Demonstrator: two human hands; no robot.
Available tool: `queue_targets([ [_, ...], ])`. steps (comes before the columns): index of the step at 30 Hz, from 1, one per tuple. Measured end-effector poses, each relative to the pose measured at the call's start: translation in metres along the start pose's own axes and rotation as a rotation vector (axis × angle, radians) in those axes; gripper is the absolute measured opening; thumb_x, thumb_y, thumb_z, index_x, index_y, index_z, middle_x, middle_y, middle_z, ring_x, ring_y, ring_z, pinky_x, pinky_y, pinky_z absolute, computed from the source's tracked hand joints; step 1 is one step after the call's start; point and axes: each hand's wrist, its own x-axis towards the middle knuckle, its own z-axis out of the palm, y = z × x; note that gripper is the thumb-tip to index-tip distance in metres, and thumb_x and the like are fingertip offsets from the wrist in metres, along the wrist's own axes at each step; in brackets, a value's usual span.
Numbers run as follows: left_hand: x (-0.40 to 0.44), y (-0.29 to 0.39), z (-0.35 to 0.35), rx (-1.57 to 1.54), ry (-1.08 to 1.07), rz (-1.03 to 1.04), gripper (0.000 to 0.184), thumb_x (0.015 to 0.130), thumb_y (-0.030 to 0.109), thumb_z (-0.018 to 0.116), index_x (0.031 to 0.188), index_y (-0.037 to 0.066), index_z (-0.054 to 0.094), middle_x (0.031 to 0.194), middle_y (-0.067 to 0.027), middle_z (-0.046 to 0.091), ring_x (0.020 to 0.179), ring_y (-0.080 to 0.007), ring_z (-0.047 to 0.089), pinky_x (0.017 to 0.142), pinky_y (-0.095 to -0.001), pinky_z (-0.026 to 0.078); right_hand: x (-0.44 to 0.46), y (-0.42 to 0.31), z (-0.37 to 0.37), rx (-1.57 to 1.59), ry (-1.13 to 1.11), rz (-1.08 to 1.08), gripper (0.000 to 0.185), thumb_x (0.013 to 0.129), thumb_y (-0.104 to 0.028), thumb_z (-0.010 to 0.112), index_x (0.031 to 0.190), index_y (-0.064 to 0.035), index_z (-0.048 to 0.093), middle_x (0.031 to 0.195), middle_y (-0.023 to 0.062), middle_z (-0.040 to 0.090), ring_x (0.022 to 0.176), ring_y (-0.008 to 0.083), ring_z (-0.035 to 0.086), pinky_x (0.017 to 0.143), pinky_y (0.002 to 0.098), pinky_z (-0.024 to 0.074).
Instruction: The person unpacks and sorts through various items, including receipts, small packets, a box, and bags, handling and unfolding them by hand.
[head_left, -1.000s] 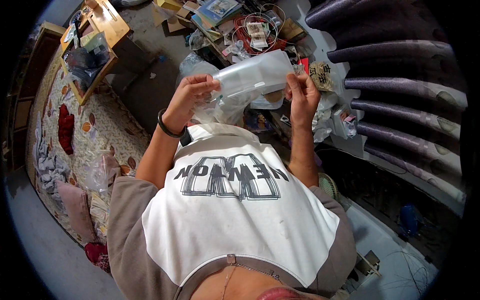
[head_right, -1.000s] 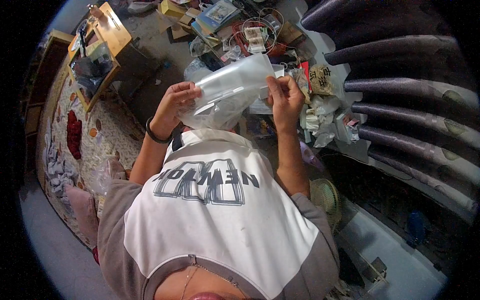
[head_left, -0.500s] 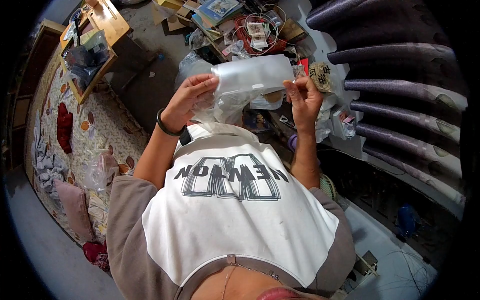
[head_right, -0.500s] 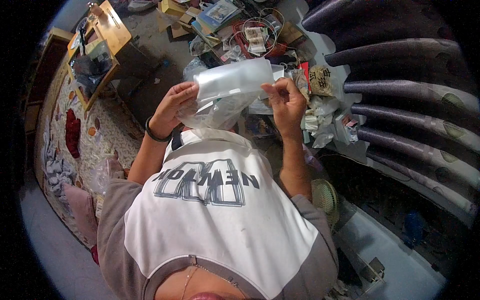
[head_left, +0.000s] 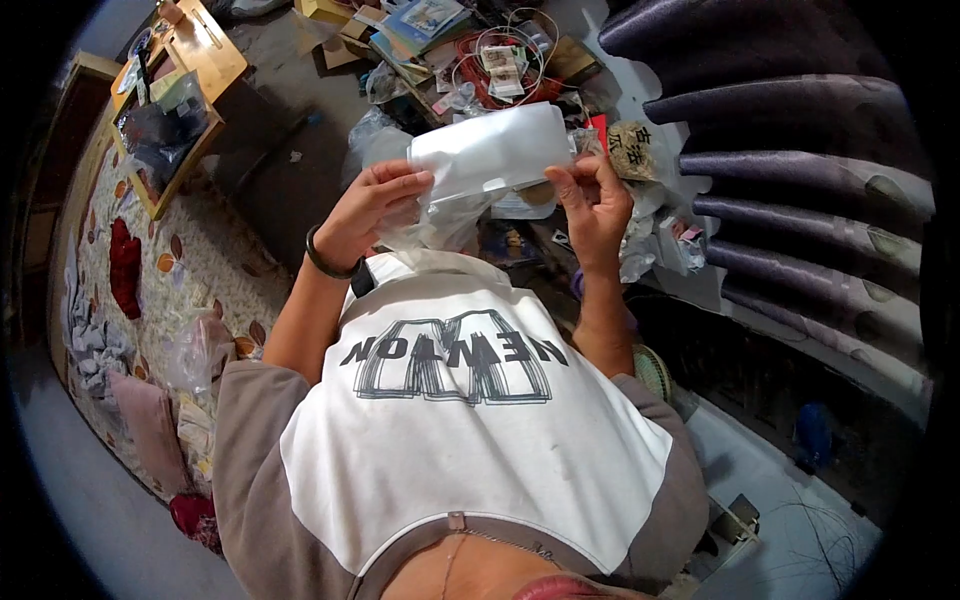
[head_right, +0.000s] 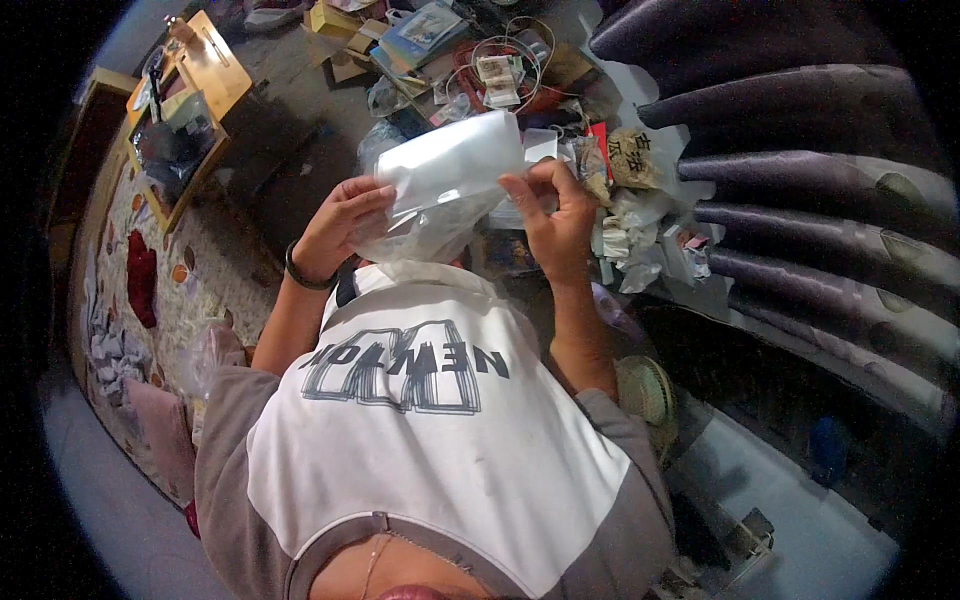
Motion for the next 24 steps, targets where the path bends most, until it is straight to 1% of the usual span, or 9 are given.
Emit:
queue_targets([
  [3,0.003,-0.003,0.005,0.066,0.05,0.052,0.012,0.091,0.013,0.063,0.096,0.003,0.068,0.064,0.0073,0.056,0.048,0.0003,0.045,0.042,-0.0164,0.033,0.0,-0.01,0.002,-0.039,-0.014,-0.103,0.021,0.081,-0.013,0.075,0.079,-0.0033,0.057,0.071,0.002,0.06,0.063,0.0088,0.055,0.061,0.0239,0.0458],
  [6,0.007,-0.009,0.004,0.103,0.09,0.033,0.012,0.091,0.012,0.062,0.096,0.003,0.068,0.063,0.0079,0.054,0.048,0.0006,0.043,0.042,-0.0163,0.03,0.001,-0.015,0.004,-0.066,-0.034,-0.175,0.02,0.08,-0.011,0.075,0.083,-0.0029,0.057,0.073,0.0039,0.061,0.064,0.0103,0.057,0.062,0.0249,0.047],
  [8,0.007,-0.008,0.003,0.115,0.075,0.022,0.011,0.092,0.012,0.062,0.095,0.003,0.067,0.062,0.0084,0.053,0.048,0.0007,0.042,0.042,-0.0165,0.029,0.001,-0.015,0.006,-0.082,-0.019,-0.201,0.022,0.079,-0.01,0.076,0.088,-0.0029,0.057,0.076,0.0051,0.062,0.064,0.0113,0.058,0.062,0.0258,0.0479],
  [11,0.009,-0.007,0.001,0.117,0.066,0.02,0.011,0.092,0.012,0.062,0.094,0.003,0.067,0.061,0.0088,0.052,0.047,0.0008,0.04,0.042,-0.0168,0.027,0.0,-0.016,0.009,-0.07,0.028,-0.205,0.028,0.077,-0.009,0.076,0.096,-0.0038,0.057,0.08,0.0057,0.064,0.065,0.0123,0.06,0.062,0.0266,0.0487],
  [14,0.01,-0.009,0.0,0.128,0.062,0.028,0.01,0.092,0.012,0.062,0.093,0.003,0.067,0.062,0.0086,0.052,0.048,0.0009,0.04,0.042,-0.0167,0.028,0.001,-0.017,0.009,-0.07,0.012,-0.226,0.032,0.077,-0.008,0.076,0.102,-0.0043,0.057,0.082,0.0061,0.064,0.066,0.0124,0.06,0.062,0.0262,0.0486],
  [17,0.012,-0.011,-0.002,0.152,0.084,0.041,0.01,0.092,0.012,0.062,0.093,0.002,0.067,0.065,0.0082,0.053,0.049,0.001,0.04,0.043,-0.0166,0.029,0.002,-0.02,0.01,-0.051,0.003,-0.213,0.032,0.078,-0.009,0.076,0.104,-0.0044,0.058,0.082,0.0063,0.064,0.067,0.0126,0.06,0.063,0.0264,0.0484],
  [20,0.011,-0.01,-0.006,0.173,0.05,0.039,0.012,0.09,0.014,0.064,0.095,0.004,0.068,0.069,0.0095,0.056,0.053,0.0018,0.04,0.046,-0.0173,0.029,0.006,-0.026,0.008,-0.153,-0.05,-0.268,0.031,0.079,-0.009,0.075,0.105,-0.0044,0.059,0.083,0.0065,0.064,0.067,0.0125,0.059,0.063,0.0262,0.0479],
  [23,0.01,-0.008,-0.002,0.181,0.038,0.049,0.014,0.09,0.015,0.065,0.097,0.004,0.069,0.072,0.0092,0.059,0.057,0.0017,0.043,0.049,-0.0175,0.032,0.003,-0.028,0.013,-0.05,0.029,-0.165,0.028,0.08,-0.008,0.073,0.104,-0.0037,0.061,0.083,0.0062,0.063,0.068,0.0124,0.058,0.064,0.0259,0.0473],
  [24,0.009,-0.007,-0.001,0.182,0.044,0.057,0.014,0.09,0.015,0.065,0.097,0.004,0.069,0.073,0.0087,0.06,0.058,0.0015,0.044,0.05,-0.0174,0.033,0.004,-0.028,0.012,-0.061,0.02,-0.167,0.027,0.08,-0.008,0.073,0.104,-0.0035,0.062,0.082,0.0061,0.062,0.068,0.0122,0.058,0.063,0.0258,0.0472],
])
